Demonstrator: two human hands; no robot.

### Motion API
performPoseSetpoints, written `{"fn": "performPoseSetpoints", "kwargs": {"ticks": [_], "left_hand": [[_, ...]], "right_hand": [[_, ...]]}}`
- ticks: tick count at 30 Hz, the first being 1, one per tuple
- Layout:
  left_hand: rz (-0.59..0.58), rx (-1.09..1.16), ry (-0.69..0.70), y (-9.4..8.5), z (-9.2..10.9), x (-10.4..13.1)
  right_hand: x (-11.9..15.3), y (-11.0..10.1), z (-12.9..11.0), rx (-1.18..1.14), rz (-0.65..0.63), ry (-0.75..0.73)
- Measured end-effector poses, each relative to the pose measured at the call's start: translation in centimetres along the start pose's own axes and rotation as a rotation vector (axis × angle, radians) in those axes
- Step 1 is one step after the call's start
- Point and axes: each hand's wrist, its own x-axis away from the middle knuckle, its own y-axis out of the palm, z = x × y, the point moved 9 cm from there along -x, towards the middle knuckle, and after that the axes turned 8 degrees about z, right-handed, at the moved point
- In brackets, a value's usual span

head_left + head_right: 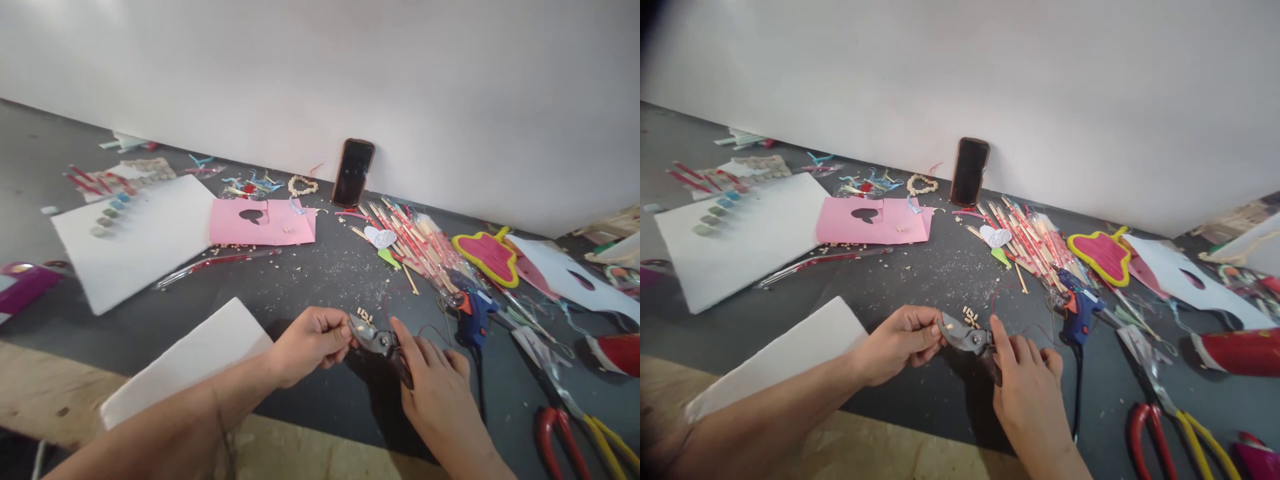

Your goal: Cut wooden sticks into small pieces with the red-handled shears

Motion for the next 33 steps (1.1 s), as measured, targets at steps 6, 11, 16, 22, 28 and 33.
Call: {"fn": "performPoseSetpoints", "kwargs": {"ticks": [6, 11, 16, 22, 28, 33], "left_hand": [[0.046, 0.137, -0.127, 0.1, -0.7, 0.1], [0.038, 0.166, -0.144, 0.1, -1.0, 0.1], [0.009, 0.128, -0.115, 0.5, -0.9, 0.1], [0.047, 0.091, -0.044, 0.1, -0.1, 0.1], [-0.114, 0.197, -0.221, 0.9, -0.8, 0.7], [-0.17, 0.237, -0.287, 1.2, -1.1, 0.9]], "right_hand": [[0.5, 1.0, -0.1, -0.005, -0.059, 0.004], [0.5, 1.3, 0.2, -0.028, -0.175, 0.018], [0.8, 1.5, 0.4, -0.117, -0.227, 0.013], [0.0, 0.4, 0.2, -0.049, -0.064, 0.009], [-0.4, -0.2, -0.1, -0.044, 0.012, -0.003], [-0.1, 0.2, -0.1, -0.089, -0.028, -0.018]]}}
